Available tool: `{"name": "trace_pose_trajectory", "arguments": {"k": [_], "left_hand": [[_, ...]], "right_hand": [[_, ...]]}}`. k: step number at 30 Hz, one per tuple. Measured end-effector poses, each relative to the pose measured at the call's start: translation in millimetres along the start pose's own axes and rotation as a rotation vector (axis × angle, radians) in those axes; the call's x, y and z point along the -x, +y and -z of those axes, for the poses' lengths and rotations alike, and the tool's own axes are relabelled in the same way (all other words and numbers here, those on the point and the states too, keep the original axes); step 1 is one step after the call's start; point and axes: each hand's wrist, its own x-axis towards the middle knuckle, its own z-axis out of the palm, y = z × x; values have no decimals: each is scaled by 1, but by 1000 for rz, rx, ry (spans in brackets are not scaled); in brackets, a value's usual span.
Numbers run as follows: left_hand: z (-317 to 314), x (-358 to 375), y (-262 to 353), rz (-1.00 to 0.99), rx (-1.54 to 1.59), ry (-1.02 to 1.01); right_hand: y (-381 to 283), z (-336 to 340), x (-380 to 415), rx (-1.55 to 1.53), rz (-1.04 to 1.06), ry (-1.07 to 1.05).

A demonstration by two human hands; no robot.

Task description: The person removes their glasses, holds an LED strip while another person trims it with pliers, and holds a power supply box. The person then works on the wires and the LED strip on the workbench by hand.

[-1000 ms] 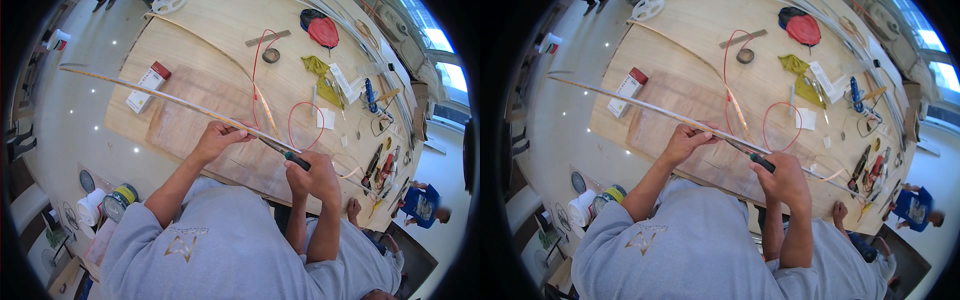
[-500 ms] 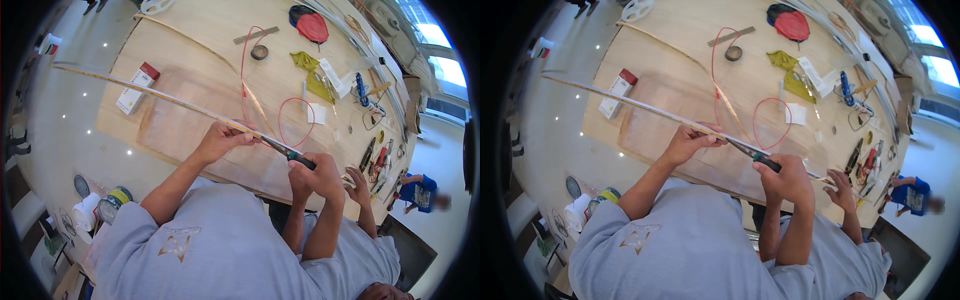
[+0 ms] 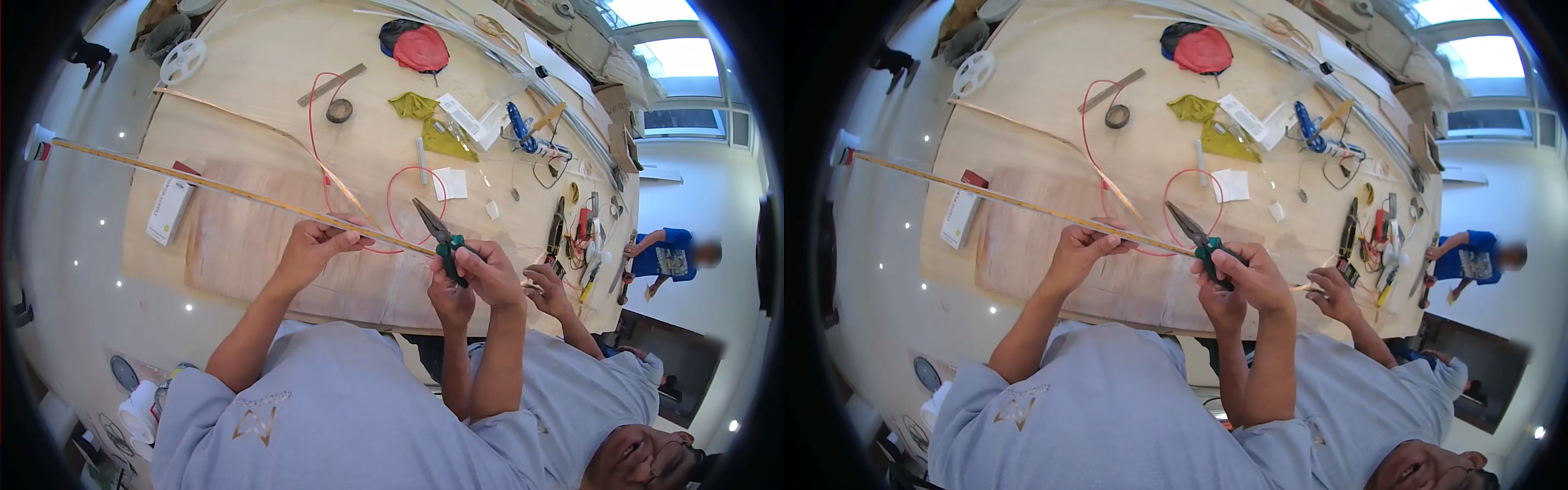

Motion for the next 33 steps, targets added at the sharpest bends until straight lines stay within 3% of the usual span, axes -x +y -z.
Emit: {"name": "trace_pose_trajectory", "arguments": {"k": [7,13,20,33], "left_hand": [[-2,-1,2,22,-25,2],[3,1,-8,33,46,40],[1,0,-5,9,57,77],[-8,-9,-7,12,-55,-33]], "right_hand": [[10,7,-1,-98,-63,85],[5,3,-3,-97,62,39],[-11,-2,-12,-59,53,47],[-2,18,-12,-49,43,-5]]}}
